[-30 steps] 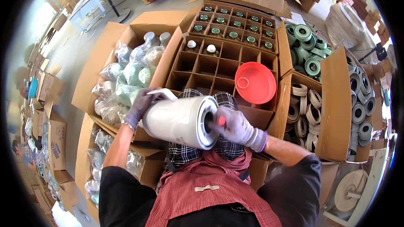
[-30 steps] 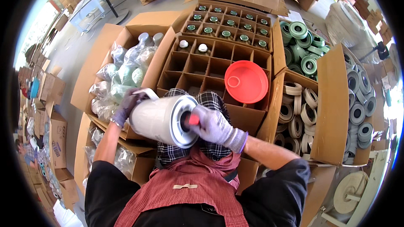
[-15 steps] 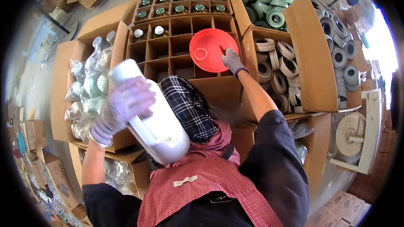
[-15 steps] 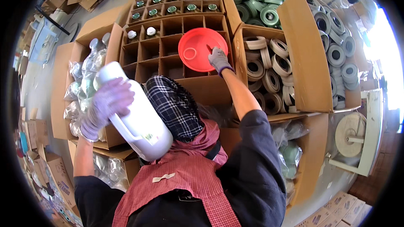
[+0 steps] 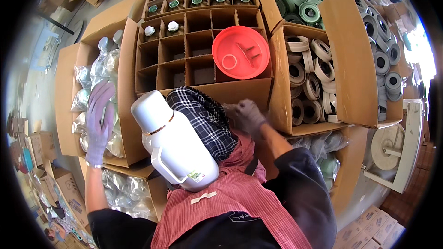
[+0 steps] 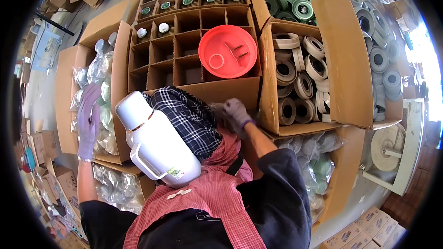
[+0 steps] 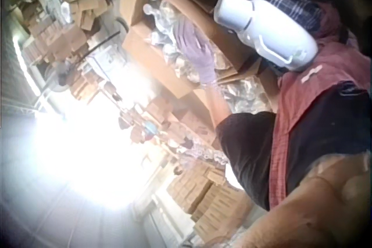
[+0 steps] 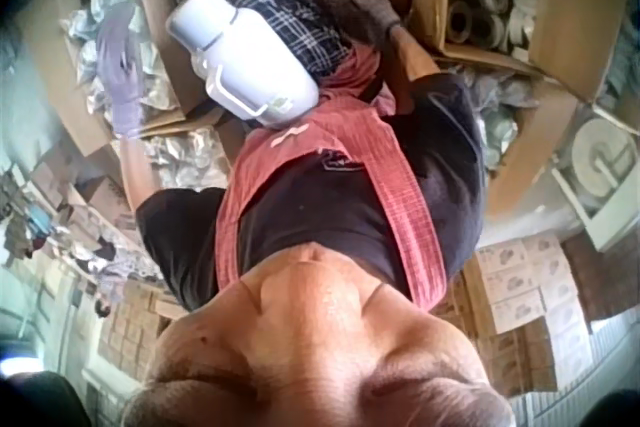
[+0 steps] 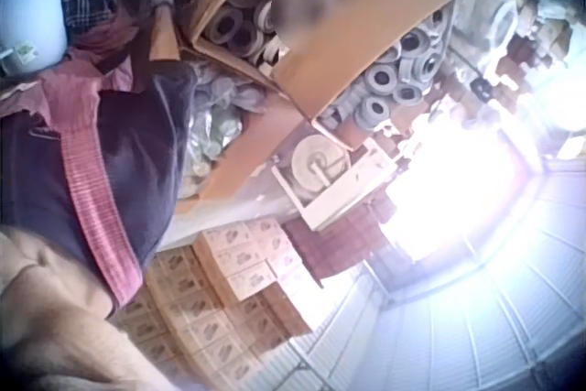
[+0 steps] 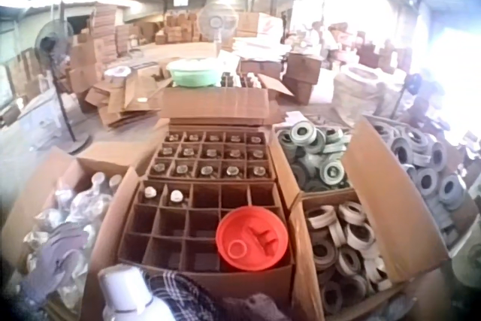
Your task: The person assembles vacuum flasks by placing metal liners inside plastic outer shells, securing internal components, and placing the assembled units into cardboard dividers within a large shipping box.
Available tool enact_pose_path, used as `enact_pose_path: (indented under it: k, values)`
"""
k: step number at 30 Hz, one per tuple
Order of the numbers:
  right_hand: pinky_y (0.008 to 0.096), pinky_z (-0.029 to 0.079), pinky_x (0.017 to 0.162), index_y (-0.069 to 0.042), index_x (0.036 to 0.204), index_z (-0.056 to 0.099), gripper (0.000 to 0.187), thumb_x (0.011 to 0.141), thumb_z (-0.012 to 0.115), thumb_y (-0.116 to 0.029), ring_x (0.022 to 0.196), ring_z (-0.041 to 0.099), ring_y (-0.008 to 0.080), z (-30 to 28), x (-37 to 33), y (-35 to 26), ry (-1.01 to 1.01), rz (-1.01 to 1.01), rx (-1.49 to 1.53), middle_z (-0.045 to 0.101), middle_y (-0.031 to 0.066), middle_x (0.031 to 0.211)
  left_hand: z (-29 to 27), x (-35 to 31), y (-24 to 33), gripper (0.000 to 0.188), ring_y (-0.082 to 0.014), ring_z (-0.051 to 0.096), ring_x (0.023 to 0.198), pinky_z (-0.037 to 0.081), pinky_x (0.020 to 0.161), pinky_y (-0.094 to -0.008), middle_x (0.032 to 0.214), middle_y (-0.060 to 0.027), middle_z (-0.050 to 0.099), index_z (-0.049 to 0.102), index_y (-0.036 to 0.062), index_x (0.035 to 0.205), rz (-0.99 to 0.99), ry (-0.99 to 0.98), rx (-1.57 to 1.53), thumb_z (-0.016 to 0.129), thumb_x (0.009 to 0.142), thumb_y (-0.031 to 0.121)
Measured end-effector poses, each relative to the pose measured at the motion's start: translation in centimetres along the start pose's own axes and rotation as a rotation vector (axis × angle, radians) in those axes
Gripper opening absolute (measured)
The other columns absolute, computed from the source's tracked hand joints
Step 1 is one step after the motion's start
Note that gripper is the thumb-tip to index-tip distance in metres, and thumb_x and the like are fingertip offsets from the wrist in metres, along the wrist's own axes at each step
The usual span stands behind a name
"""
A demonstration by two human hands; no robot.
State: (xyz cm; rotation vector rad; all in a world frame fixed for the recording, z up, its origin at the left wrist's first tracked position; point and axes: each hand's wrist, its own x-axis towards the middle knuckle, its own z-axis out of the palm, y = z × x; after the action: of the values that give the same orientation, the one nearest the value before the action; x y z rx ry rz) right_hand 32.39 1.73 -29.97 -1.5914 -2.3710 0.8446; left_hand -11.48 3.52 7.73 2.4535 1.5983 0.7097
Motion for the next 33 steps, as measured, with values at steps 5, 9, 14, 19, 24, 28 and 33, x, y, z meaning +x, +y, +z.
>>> enact_pose_path:
  k: [5,9,14,19,24,28,33]
  values:
    - [0.024,0.046,0.068,-0.002,0.095,0.071,0.02,0.089,0.068,-0.021,0.074,0.056,0.0067,-17.2,11.1,-7.7,-0.081,0.237,1.026,0.064,-0.0022,0.082,5.0,4.3,-1.4,0.023,-0.0205,0.061,0.113,0.046,0.098,-0.0323,0.115,-0.0104,0.068,0.066,0.0026,0.117,-0.177,0.007,-0.411,0.054,0.098,0.01]
    - [0.031,0.053,0.071,0.0,0.098,0.068,0.018,0.094,0.06,-0.016,0.075,0.065,0.0164,-21.6,18.8,-9.7,-0.039,0.234,1.664,0.069,0.0053,0.089,8.8,8.6,-1.3,0.031,-0.0165,0.06,0.109,0.047,0.096,-0.0306,0.117,-0.0085,0.067,0.063,0.0025,0.122,-0.239,-0.202,-0.623,0.059,0.099,0.022]
    - [0.043,0.053,0.091,-0.001,0.106,0.066,0.026,0.098,0.053,-0.022,0.094,0.069,0.026,-26.4,26.7,-12.7,-0.59,-0.112,2.193,0.072,0.0126,0.105,14.1,8.7,-5.8,0.082,-0.0283,0.037,0.139,0.032,0.114,-0.036,0.149,-0.0218,0.039,0.031,-0.0002,0.148,-0.392,-0.3,-0.85,0.073,0.087,0.034]
    - [0.043,0.045,0.103,-0.003,0.113,0.063,0.029,0.099,0.048,-0.024,0.104,0.065,0.0292,-29.0,32.9,-12.8,-0.63,-0.431,2.216,0.069,0.0136,0.114,19.6,6.9,-11.1,0.127,-0.0305,0.019,0.147,0.018,0.12,-0.0385,0.158,-0.0222,0.02,0.005,0.0017,0.155,-0.008,-0.344,-0.596,0.09,0.065,0.029]
    - [0.0498,0.051,0.096,-0.002,0.137,0.041,0.074,0.089,0.064,-0.053,0.11,0.06,0.0351,-27.2,36.2,-14.1,0.239,0.14,2.109,0.058,0.0207,0.12,20.1,7.5,-10.3,0.054,-0.0203,0.058,0.104,0.047,0.09,-0.0328,0.112,-0.0136,0.063,0.051,0.005,0.133,-0.185,-0.082,-0.569,0.075,0.085,0.014]
    - [0.0402,0.04,0.107,-0.003,0.147,0.031,0.071,0.094,0.062,-0.039,0.123,0.05,0.0298,-23.0,29.3,-18.1,0.552,0.098,1.581,0.05,0.0159,0.128,20.8,8.9,-9.9,0.015,-0.0052,0.054,0.073,0.047,0.066,-0.0211,0.081,0.0035,0.062,0.067,0.0013,0.105,-0.583,0.067,-1.056,0.062,0.095,0.011]
    - [0.037,0.041,0.102,-0.001,0.135,0.043,0.055,0.088,0.068,-0.016,0.116,0.05,0.0273,-13.9,14.5,-18.2,0.705,-0.09,0.646,0.049,0.0145,0.122,21.1,8.6,-10.4,0.035,-0.0109,0.057,0.092,0.049,0.079,-0.0244,0.104,-0.0033,0.062,0.058,-0.0006,0.121,-0.542,-0.059,-1.209,0.065,0.095,0.022]
